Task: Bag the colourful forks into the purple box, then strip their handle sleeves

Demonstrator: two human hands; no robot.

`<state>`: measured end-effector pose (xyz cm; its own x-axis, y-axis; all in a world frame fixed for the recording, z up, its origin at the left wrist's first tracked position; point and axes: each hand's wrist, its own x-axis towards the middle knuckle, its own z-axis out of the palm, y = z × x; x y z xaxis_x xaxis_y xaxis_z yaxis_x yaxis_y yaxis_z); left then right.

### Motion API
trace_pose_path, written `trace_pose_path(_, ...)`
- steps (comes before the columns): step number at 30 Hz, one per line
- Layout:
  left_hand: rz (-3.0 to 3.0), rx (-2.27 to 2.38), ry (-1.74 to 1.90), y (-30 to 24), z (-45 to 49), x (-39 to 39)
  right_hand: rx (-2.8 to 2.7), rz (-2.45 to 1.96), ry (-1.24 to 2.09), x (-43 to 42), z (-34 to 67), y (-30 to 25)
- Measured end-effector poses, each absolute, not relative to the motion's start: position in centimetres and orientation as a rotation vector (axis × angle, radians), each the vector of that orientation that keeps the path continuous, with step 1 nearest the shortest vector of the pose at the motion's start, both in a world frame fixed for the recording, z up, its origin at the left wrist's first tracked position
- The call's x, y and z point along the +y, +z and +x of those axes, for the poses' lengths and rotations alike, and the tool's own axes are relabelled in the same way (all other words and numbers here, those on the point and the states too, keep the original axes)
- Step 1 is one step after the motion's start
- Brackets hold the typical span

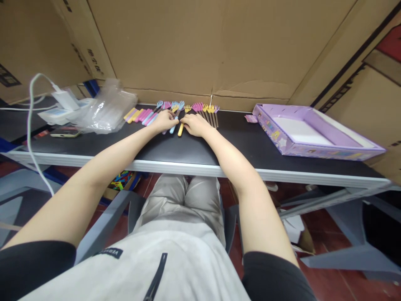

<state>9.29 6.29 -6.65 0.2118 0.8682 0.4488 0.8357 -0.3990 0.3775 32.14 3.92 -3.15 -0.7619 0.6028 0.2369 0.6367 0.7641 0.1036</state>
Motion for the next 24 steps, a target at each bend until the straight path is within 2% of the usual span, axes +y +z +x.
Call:
trace_pose_path(3,2.157,1.831,1.013,-5.3,10.2,4.7,-2.766,-0.976,-0.195,4.0,31.9,-3.4)
trace_pose_path(10,2.112,1.833,1.055,-4.5,10.9,3.8,-2.753,-1.124,-0.038,3.6,31.3,-3.6)
trace_pose_path(19,2.400,1.736,1.130,-4.3,9.6,4.5,-2.442,-1.074,-0.295,5.1,32.9,-3.6)
trace_pose_path(24,2.511,1.704,0.944,-3.1,9.6,2.7,-2.384,-1.004,-0.329,5.8,33.5,-3.3)
